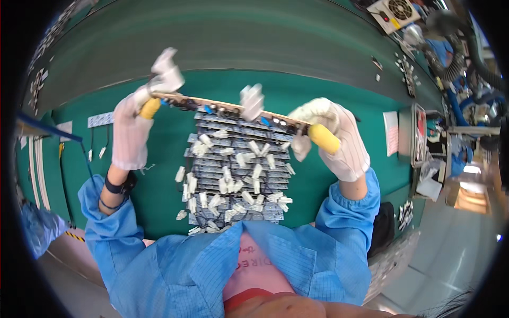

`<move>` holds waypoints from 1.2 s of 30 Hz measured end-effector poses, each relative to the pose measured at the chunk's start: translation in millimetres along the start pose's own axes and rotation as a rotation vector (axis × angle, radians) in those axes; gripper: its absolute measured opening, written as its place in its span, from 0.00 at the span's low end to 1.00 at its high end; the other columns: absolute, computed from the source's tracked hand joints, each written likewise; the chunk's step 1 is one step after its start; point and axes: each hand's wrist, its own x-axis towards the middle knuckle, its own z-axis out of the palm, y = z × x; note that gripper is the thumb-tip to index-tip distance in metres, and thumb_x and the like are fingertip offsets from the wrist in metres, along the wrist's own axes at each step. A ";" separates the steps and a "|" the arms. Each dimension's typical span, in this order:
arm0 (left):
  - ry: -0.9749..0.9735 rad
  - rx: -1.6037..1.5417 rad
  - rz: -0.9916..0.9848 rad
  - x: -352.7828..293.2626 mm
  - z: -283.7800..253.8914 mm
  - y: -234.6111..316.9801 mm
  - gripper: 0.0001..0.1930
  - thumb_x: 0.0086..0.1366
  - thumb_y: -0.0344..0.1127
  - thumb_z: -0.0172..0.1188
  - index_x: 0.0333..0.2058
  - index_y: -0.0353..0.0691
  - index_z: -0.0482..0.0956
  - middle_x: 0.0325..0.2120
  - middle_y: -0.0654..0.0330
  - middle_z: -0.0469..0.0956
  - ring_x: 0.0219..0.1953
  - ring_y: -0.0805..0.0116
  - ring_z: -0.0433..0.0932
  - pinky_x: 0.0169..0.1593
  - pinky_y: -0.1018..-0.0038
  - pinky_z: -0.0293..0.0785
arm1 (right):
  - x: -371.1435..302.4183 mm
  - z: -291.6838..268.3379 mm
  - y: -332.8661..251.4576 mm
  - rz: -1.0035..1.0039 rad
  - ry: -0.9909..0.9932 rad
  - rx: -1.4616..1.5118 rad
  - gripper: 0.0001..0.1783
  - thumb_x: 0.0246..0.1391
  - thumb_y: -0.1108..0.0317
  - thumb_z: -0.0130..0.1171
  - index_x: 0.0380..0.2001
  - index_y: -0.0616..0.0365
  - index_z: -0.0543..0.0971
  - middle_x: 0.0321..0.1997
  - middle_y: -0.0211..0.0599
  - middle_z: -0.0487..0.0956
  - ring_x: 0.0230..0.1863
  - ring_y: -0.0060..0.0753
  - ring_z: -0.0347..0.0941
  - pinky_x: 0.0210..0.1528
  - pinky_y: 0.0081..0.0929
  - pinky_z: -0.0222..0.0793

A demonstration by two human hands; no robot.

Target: Manual assembly of electronic components by snapping them off a component strip.

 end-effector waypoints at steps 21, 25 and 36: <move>-0.086 -0.282 -0.144 4.5 -20.9 22.9 0.17 0.72 0.39 0.43 0.48 0.33 0.73 0.41 0.56 0.76 0.45 0.68 0.75 0.53 0.71 0.70 | 17.8 15.5 9.6 0.203 -0.062 0.349 0.31 0.46 0.73 0.66 0.55 0.61 0.68 0.42 0.36 0.75 0.39 0.28 0.75 0.43 0.25 0.72; 0.174 0.087 -0.190 4.7 -108.0 -31.1 0.12 0.65 0.26 0.45 0.43 0.35 0.77 0.39 0.61 0.77 0.45 0.72 0.73 0.52 0.77 0.66 | 16.9 -1.8 47.6 0.053 -0.148 -0.535 0.29 0.47 0.74 0.65 0.54 0.54 0.69 0.50 0.44 0.75 0.45 0.45 0.75 0.48 0.36 0.72; 0.057 0.512 0.157 12.0 -54.9 19.5 0.15 0.63 0.34 0.57 0.49 0.45 0.77 0.52 0.58 0.76 0.58 0.58 0.69 0.62 0.67 0.63 | 25.7 -4.6 6.1 0.176 -0.093 -0.043 0.13 0.51 0.70 0.58 0.40 0.65 0.77 0.42 0.43 0.80 0.40 0.39 0.77 0.44 0.32 0.72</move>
